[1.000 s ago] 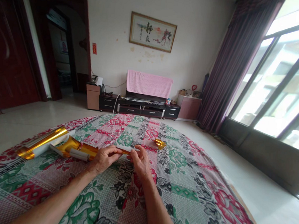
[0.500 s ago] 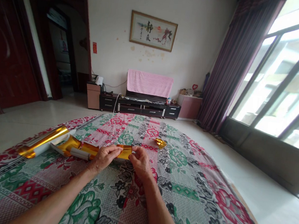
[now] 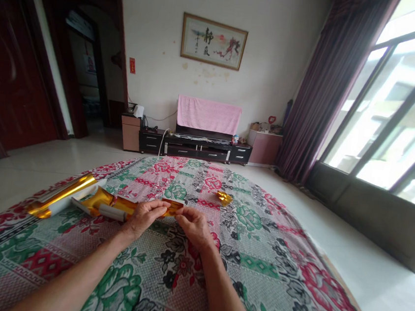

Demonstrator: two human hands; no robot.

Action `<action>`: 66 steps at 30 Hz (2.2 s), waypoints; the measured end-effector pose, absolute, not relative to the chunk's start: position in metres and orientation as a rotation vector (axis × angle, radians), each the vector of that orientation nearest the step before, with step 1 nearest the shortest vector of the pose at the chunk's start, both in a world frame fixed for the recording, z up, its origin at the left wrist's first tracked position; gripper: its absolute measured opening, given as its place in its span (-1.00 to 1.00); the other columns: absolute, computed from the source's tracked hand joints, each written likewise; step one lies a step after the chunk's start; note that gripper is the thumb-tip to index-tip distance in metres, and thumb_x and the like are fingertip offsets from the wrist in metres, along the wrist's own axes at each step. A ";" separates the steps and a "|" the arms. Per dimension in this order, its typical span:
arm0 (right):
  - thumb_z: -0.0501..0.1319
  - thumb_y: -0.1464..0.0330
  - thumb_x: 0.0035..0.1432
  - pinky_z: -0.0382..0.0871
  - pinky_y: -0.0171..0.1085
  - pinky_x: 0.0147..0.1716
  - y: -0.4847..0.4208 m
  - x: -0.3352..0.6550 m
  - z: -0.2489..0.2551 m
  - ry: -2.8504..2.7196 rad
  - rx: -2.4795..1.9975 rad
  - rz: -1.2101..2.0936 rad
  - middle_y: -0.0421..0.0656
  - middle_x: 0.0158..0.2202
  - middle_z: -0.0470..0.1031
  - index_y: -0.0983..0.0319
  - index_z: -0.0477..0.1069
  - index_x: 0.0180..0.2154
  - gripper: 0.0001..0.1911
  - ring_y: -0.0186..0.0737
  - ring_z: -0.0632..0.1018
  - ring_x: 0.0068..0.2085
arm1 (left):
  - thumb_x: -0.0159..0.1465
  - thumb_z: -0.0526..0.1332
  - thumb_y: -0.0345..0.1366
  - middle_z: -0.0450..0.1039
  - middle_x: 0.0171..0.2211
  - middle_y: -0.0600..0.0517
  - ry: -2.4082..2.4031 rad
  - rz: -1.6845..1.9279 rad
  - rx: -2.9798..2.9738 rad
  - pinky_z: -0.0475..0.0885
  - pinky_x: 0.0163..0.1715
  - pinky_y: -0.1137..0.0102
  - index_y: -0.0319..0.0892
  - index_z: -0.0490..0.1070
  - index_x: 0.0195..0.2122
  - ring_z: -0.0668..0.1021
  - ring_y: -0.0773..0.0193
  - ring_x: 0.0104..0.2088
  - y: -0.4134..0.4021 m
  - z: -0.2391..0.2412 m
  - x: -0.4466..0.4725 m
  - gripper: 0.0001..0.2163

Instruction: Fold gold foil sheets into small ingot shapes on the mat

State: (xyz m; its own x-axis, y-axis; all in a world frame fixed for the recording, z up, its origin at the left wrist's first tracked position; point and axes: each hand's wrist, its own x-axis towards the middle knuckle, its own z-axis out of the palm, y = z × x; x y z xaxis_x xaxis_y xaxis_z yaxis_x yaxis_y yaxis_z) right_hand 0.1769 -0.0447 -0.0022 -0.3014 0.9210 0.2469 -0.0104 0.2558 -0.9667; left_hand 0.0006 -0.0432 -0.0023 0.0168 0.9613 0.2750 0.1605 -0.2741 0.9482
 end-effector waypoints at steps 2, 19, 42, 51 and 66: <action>0.19 0.26 -0.04 0.09 -0.41 -0.53 -0.045 0.177 -0.002 -1.582 -0.914 1.183 -0.27 -0.56 0.35 0.27 0.42 -0.43 -0.81 -0.43 0.27 -0.54 | 0.07 0.17 -0.20 0.49 -0.44 0.02 1.157 1.321 1.533 0.35 -0.38 0.42 -0.23 0.50 -0.33 0.46 0.30 -0.45 -0.046 0.000 0.000 -0.76; 0.22 0.29 -0.08 0.27 -0.33 -0.33 -0.050 0.174 0.006 -1.532 -0.794 1.202 -0.23 -0.34 0.49 0.18 0.46 -0.32 -0.79 -0.29 0.43 -0.36 | 0.05 0.18 -0.18 0.42 -0.51 0.05 1.162 1.301 1.716 0.30 -0.42 0.45 -0.20 0.51 -0.45 0.41 0.32 -0.46 -0.046 -0.001 0.001 -0.79; 0.26 0.27 -0.09 0.33 -0.22 -0.14 -0.046 0.167 -0.003 -1.446 -0.698 1.197 -0.16 -0.20 0.50 0.20 0.42 -0.32 -0.77 -0.20 0.49 -0.19 | 0.00 0.18 -0.26 0.33 -0.65 0.13 1.223 1.360 1.613 0.22 -0.58 0.50 -0.20 0.39 -0.53 0.34 0.40 -0.61 -0.047 0.000 0.006 -0.88; 0.29 0.30 -0.11 0.30 -0.15 -0.04 -0.046 0.164 -0.002 -1.377 -0.639 1.258 -0.13 -0.17 0.50 0.21 0.38 -0.31 -0.75 -0.19 0.50 -0.15 | 0.00 0.18 -0.30 0.31 -0.67 0.16 1.235 1.358 1.594 0.21 -0.62 0.51 -0.19 0.36 -0.47 0.34 0.42 -0.65 -0.043 -0.006 0.007 -0.91; 0.28 0.36 -0.15 0.33 -0.17 -0.10 -0.044 0.167 -0.003 -1.379 -0.686 1.236 -0.13 -0.19 0.49 0.21 0.34 -0.21 -0.64 -0.19 0.50 -0.17 | 0.02 0.17 -0.35 0.49 -0.39 0.06 1.138 1.395 1.594 0.40 -0.43 0.46 -0.18 0.31 -0.24 0.54 0.30 -0.43 -0.040 -0.008 0.008 -0.76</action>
State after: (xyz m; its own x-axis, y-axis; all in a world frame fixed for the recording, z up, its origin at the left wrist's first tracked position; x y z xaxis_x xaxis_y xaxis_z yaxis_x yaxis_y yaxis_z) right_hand 0.1668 -0.0445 -0.0033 -0.2246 0.9135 0.3393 -0.2374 0.2864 -0.9282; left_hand 0.0080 -0.0401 -0.0082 0.0243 0.9360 0.3512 0.1559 -0.3506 0.9235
